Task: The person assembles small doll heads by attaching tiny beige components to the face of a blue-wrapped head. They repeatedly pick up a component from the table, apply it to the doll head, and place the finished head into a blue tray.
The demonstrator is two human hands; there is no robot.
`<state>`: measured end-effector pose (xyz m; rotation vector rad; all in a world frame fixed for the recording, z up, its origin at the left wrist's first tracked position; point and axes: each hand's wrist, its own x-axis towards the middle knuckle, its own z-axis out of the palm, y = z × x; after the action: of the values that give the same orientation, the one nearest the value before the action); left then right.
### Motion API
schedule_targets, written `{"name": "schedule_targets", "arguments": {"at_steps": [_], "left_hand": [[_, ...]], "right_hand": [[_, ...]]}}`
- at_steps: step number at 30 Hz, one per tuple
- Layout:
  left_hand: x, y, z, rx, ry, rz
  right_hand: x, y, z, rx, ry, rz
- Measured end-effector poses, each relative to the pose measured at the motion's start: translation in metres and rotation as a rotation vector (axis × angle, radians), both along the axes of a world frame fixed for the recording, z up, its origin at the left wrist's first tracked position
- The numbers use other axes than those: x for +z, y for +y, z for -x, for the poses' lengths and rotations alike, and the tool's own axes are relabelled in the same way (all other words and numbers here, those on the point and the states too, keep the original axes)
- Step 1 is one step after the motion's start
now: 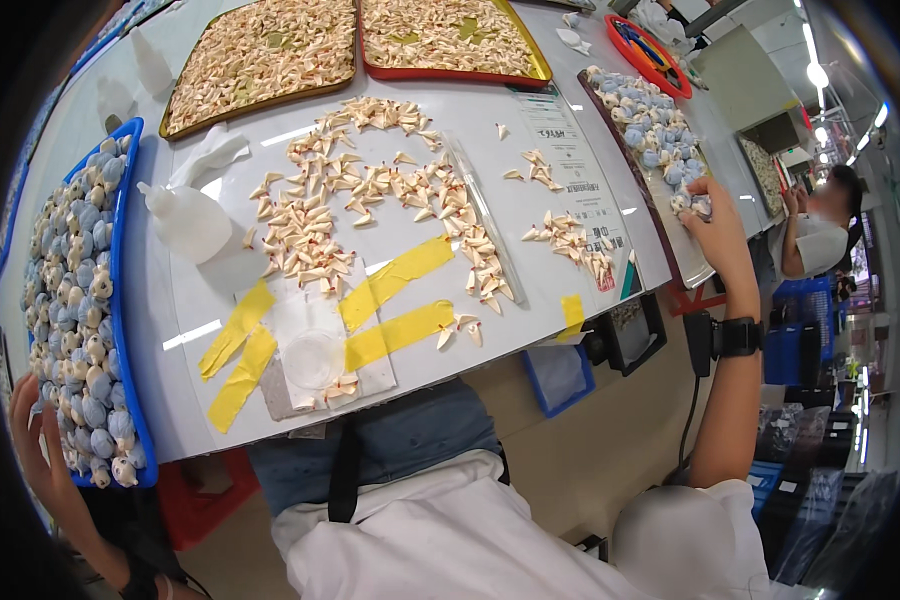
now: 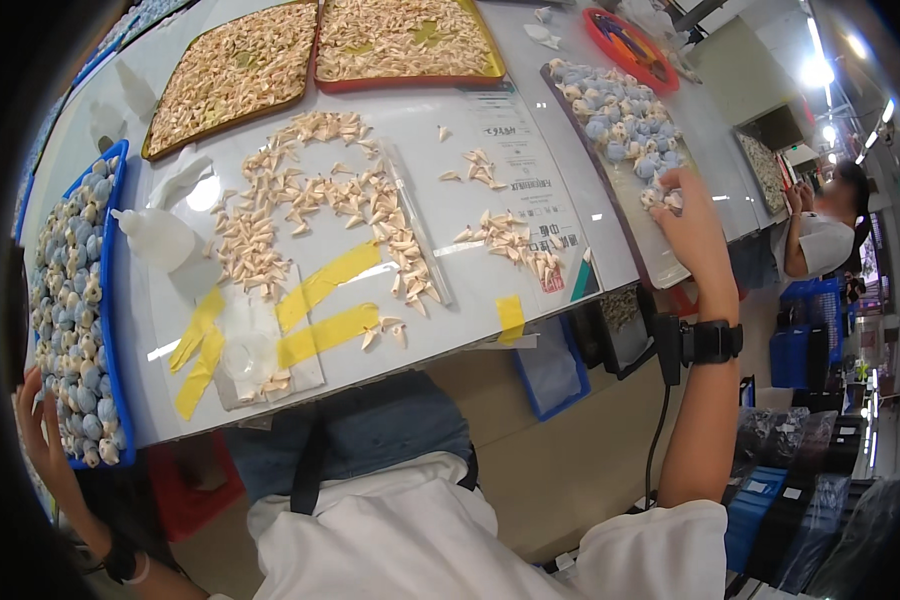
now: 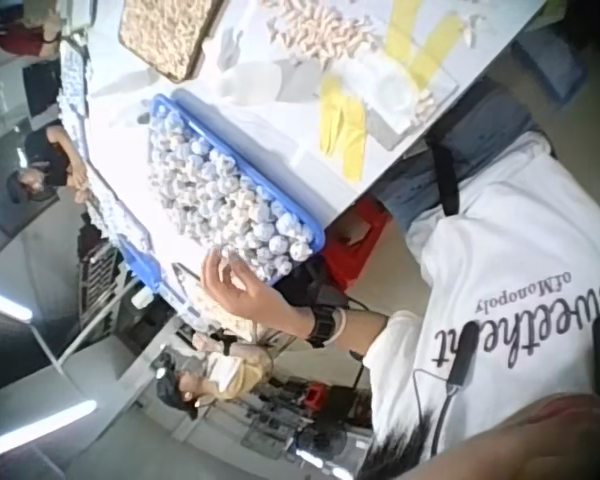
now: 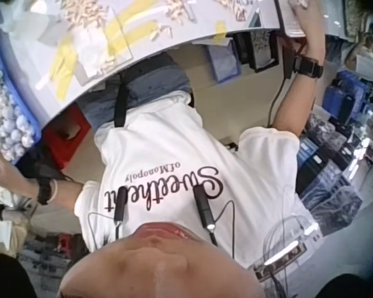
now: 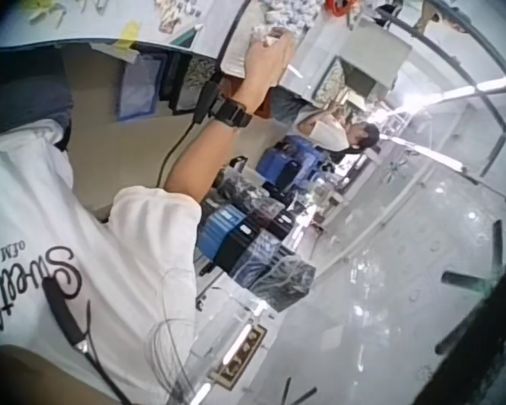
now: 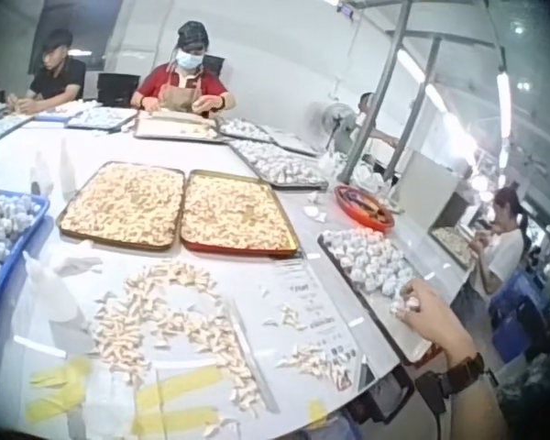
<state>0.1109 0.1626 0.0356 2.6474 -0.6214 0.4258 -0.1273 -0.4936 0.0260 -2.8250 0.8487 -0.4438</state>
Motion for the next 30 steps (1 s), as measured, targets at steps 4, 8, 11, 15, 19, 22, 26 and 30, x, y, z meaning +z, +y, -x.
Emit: {"name": "schedule_targets", "arguments": {"at_steps": [4,8,11,15,19,22,26,30], "left_hand": [[0.0,-0.021,-0.003,-0.053,0.171,0.003],[-0.006,-0.048,0.011,-0.128,0.19,-0.214],[-0.007,-0.051,0.016,-0.109,0.212,-0.125],[-0.002,-0.052,0.024,-0.121,0.193,-0.158],[0.008,-0.052,0.034,-0.08,0.114,-0.181],[-0.005,-0.07,0.017,-0.112,0.155,0.014],[0.022,-0.072,0.017,-0.069,0.208,0.052],[0.015,-0.051,0.004,0.068,0.24,0.095]], "right_hand": [[0.006,0.01,-0.009,0.156,0.072,0.089],[0.018,0.046,-0.011,0.091,-0.037,-0.021],[0.025,0.078,-0.01,0.237,0.033,-0.175],[0.012,0.088,-0.009,0.252,0.086,-0.239],[0.001,0.084,-0.023,0.354,0.047,-0.178],[0.004,0.088,-0.018,0.337,0.068,-0.168],[-0.004,0.085,-0.006,0.192,-0.049,-0.198],[-0.006,0.08,0.0,0.158,-0.282,-0.42]]}}
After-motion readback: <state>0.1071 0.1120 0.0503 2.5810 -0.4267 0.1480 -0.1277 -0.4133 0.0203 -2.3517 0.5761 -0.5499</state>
